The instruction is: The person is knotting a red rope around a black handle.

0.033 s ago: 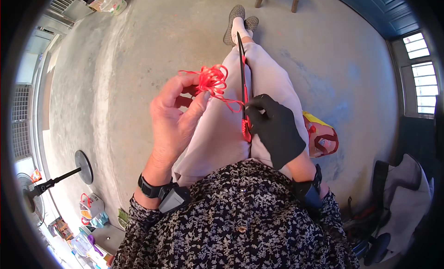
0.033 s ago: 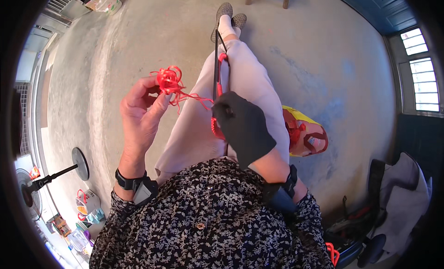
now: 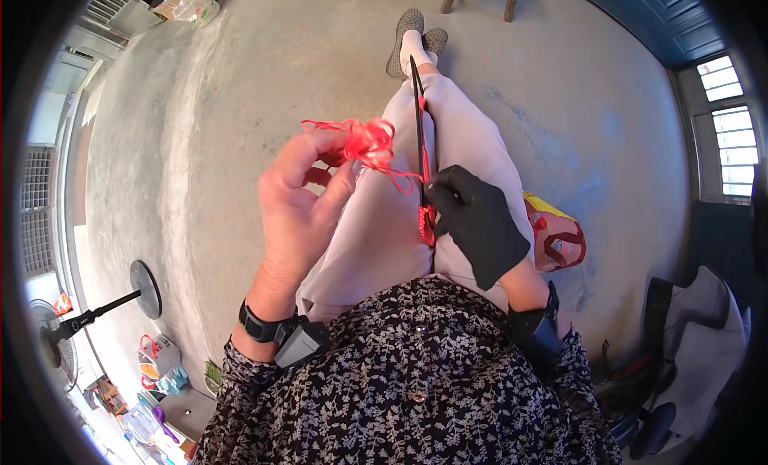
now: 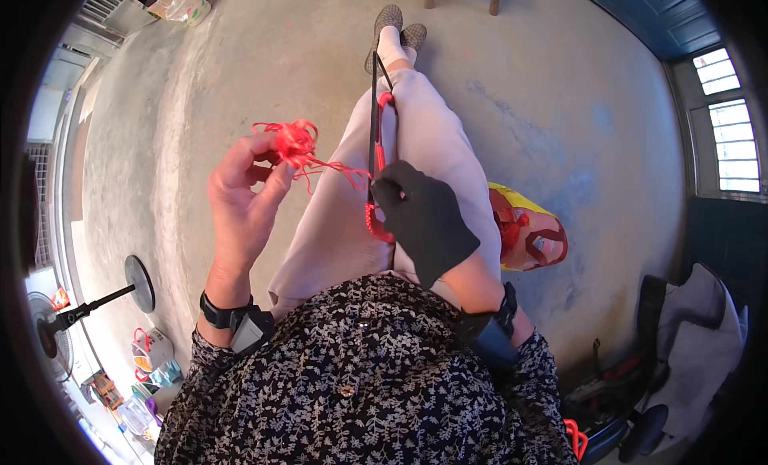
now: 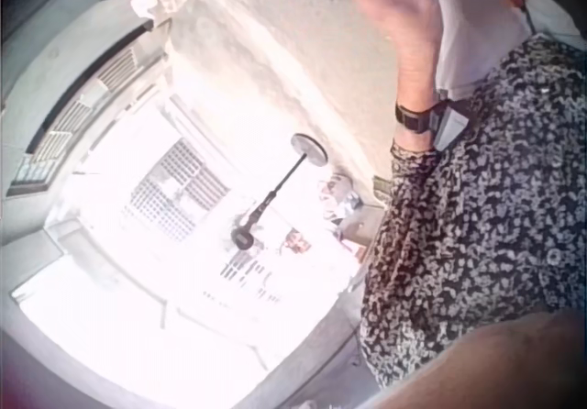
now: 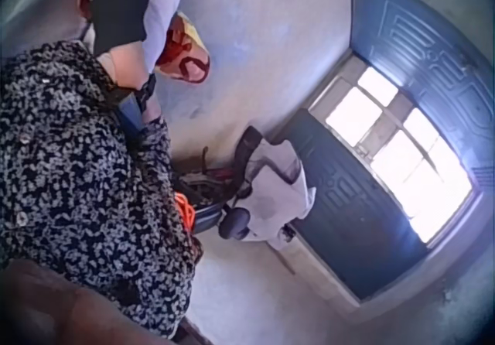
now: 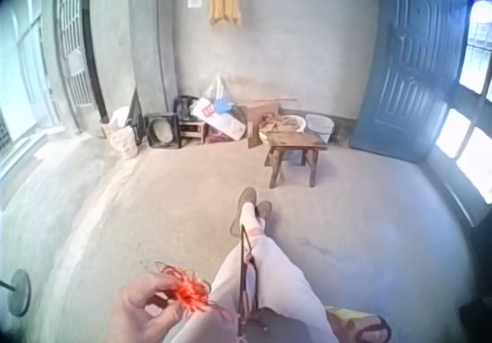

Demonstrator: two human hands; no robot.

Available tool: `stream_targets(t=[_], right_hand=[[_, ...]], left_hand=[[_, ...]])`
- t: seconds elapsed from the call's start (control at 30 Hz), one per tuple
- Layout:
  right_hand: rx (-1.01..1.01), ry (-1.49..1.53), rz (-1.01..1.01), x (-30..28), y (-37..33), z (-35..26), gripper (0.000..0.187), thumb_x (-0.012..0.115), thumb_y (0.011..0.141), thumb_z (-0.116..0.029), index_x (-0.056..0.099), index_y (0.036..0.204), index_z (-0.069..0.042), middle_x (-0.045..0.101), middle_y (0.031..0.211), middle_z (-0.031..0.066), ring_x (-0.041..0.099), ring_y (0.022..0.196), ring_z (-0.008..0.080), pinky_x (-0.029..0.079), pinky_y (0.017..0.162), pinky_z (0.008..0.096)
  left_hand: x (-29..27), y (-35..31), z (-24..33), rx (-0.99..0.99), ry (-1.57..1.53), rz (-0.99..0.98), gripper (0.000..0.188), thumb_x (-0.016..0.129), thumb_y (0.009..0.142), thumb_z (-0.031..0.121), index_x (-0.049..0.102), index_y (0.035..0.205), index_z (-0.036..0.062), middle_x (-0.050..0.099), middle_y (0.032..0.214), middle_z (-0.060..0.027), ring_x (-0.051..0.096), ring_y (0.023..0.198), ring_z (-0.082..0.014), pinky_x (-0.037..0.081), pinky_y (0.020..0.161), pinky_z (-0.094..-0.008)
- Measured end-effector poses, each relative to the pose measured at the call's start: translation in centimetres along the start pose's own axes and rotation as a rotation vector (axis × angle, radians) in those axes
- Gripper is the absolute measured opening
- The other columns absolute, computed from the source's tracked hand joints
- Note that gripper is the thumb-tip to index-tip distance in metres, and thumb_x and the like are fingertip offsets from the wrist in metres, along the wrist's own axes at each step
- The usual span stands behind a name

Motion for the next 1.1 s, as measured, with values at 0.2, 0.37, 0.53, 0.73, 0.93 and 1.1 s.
stream_targets(t=[0.2, 0.37, 0.53, 0.73, 0.93, 1.1], right_hand=[[0.155, 0.125, -0.193, -0.4, 0.1, 1.1, 0.023, 0.061, 0.086, -0.015, 0.062, 0.108, -0.007, 0.066, 0.078, 0.0173, 0.066, 0.069, 0.0272, 0.051, 0.064, 0.0353], [-0.143, -0.46, -0.202, -0.3, 0.8, 1.7, 0.024, 0.061, 0.086, -0.011, 0.062, 0.109, -0.006, 0.066, 0.078, 0.0075, 0.062, 0.062, 0.0132, 0.049, 0.057, 0.028], [-0.142, -0.362, -0.082, -1.7, 0.4, 1.5, 0.02, 0.063, 0.083, -0.017, 0.067, 0.1, -0.007, 0.068, 0.09, 0.0149, 0.066, 0.076, 0.0277, 0.051, 0.072, 0.0388], [-0.209, 0.56, 0.221, -6.9, -2.4, -2.5, 0.024, 0.059, 0.093, -0.02, 0.064, 0.103, 0.002, 0.065, 0.114, 0.0096, 0.064, 0.087, 0.0173, 0.047, 0.089, 0.034], [-0.324, 1.105, 0.082, -9.9, -6.6, -5.0, 0.026, 0.052, 0.096, -0.029, 0.06, 0.089, -0.005, 0.065, 0.093, 0.0063, 0.06, 0.068, 0.0166, 0.051, 0.071, 0.0355], [-0.062, 1.371, -0.058, -8.8, -6.0, -0.9, 0.03, 0.047, 0.098, -0.034, 0.059, 0.091, -0.008, 0.063, 0.087, 0.0058, 0.06, 0.066, 0.0182, 0.052, 0.071, 0.0379]], left_hand=[[1.1, -1.7, -3.0, 0.366, 0.692, -0.235, 0.033, 0.067, 0.07, -0.005, 0.066, 0.101, 0.0079, 0.065, 0.097, -0.0098, 0.064, 0.085, -0.0269, 0.054, 0.074, -0.0341], [4.1, -2.4, -4.1, 0.334, 0.597, -0.377, 0.029, 0.064, 0.068, -0.003, 0.061, 0.095, 0.007, 0.062, 0.099, -0.0091, 0.063, 0.083, -0.03, 0.054, 0.067, -0.0371], [3.8, -1.2, -3.3, 0.225, 0.364, -0.201, 0.035, 0.065, 0.075, -0.004, 0.061, 0.108, 0.0065, 0.065, 0.102, -0.0098, 0.063, 0.087, -0.0241, 0.052, 0.076, -0.0309], [1.5, -1.8, -1.8, -0.288, -0.46, -0.344, 0.052, 0.064, 0.09, 0.022, 0.045, 0.133, -0.0005, 0.063, 0.11, -0.015, 0.062, 0.092, -0.0176, 0.052, 0.077, -0.0276], [5.4, -2.9, 0.7, -0.663, -1.355, -0.628, 0.06, 0.05, 0.094, 0.045, 0.042, 0.135, 0.0013, 0.056, 0.122, -0.02, 0.056, 0.115, -0.0264, 0.05, 0.087, -0.0338], [3.6, -2.9, -0.7, -0.837, -1.636, -0.256, 0.058, 0.053, 0.091, 0.045, 0.048, 0.128, 0.0009, 0.056, 0.122, -0.0216, 0.056, 0.114, -0.0324, 0.052, 0.081, -0.0388]])
Point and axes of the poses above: each hand's wrist, its own y-axis towards the middle knuckle, its own x-axis out of the palm, z = x × y, the point moved 1 cm from there along y, towards the middle knuckle
